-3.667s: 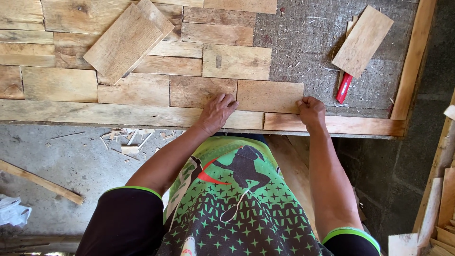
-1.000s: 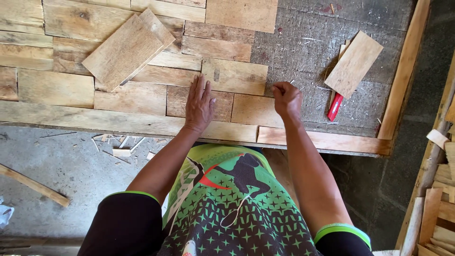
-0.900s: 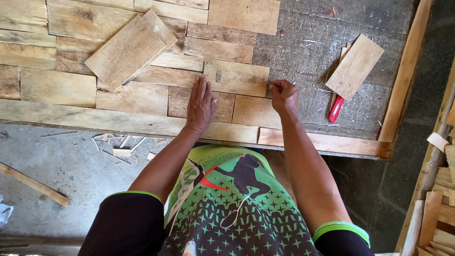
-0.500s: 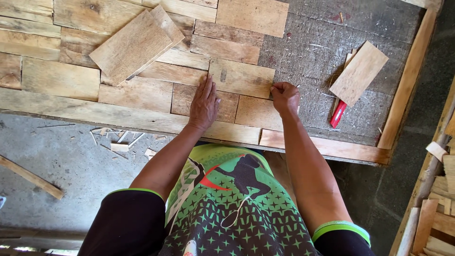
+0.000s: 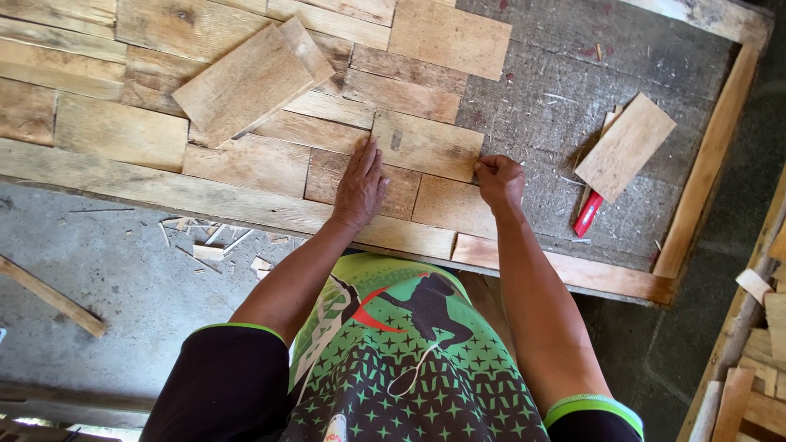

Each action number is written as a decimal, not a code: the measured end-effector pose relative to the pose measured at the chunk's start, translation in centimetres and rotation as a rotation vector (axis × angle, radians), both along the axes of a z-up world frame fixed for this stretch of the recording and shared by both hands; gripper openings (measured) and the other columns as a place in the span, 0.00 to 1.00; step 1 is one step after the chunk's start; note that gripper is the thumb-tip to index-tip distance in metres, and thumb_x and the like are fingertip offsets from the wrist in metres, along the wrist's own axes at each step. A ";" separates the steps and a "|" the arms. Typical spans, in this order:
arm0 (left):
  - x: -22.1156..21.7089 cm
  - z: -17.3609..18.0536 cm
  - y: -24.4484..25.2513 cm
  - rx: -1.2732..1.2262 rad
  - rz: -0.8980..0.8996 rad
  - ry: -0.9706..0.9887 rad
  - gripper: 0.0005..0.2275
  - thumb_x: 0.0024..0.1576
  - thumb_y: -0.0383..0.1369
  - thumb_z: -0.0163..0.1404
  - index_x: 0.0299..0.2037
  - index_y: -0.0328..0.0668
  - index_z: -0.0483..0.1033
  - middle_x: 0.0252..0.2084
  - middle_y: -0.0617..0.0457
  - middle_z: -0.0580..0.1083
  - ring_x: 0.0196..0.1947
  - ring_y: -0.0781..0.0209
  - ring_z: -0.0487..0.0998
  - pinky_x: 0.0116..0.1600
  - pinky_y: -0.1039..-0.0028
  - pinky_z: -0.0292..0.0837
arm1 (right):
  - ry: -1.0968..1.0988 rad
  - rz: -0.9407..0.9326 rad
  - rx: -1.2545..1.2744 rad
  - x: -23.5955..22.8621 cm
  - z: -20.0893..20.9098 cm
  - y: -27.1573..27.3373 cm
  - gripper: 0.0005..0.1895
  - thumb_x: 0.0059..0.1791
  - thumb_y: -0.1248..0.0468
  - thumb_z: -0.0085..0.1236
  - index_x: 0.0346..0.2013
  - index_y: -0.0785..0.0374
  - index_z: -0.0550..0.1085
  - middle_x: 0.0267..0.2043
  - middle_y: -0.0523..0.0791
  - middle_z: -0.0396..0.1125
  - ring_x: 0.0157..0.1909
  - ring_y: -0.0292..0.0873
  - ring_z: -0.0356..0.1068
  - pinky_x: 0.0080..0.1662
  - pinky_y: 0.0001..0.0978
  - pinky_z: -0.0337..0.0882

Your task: Cutting and fitting thin wooden panels into a frame.

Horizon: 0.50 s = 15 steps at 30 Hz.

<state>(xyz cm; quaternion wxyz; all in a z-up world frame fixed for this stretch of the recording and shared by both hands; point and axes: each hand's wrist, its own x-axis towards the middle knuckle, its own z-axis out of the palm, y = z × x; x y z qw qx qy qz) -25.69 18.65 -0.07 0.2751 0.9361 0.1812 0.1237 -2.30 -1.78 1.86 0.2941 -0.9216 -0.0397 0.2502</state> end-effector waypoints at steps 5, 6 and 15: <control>-0.5 -1.8 2.3 -0.038 0.098 -0.150 0.27 0.60 0.29 0.54 0.69 0.33 0.60 0.76 0.40 0.56 0.75 0.40 0.58 0.76 0.58 0.57 | -0.177 0.087 0.144 0.4 -2.3 -2.4 0.10 0.51 0.60 0.65 0.42 0.63 0.82 0.35 0.44 0.77 0.34 0.38 0.73 0.38 0.31 0.73; -0.5 -2.8 3.1 -0.013 0.135 -0.212 0.26 0.62 0.28 0.54 0.70 0.40 0.60 0.75 0.41 0.58 0.74 0.41 0.60 0.76 0.58 0.60 | -0.269 0.102 0.156 0.4 -2.4 -2.7 0.10 0.51 0.59 0.65 0.42 0.63 0.82 0.35 0.45 0.76 0.35 0.38 0.72 0.39 0.30 0.72; -4.2 -5.5 23.3 0.192 0.318 0.147 0.49 0.59 0.40 0.65 0.80 0.50 0.36 0.81 0.38 0.39 0.80 0.36 0.40 0.80 0.50 0.42 | -0.273 -0.093 0.217 -0.5 -0.3 -8.1 0.11 0.51 0.65 0.64 0.46 0.66 0.79 0.38 0.43 0.76 0.36 0.34 0.72 0.39 0.25 0.72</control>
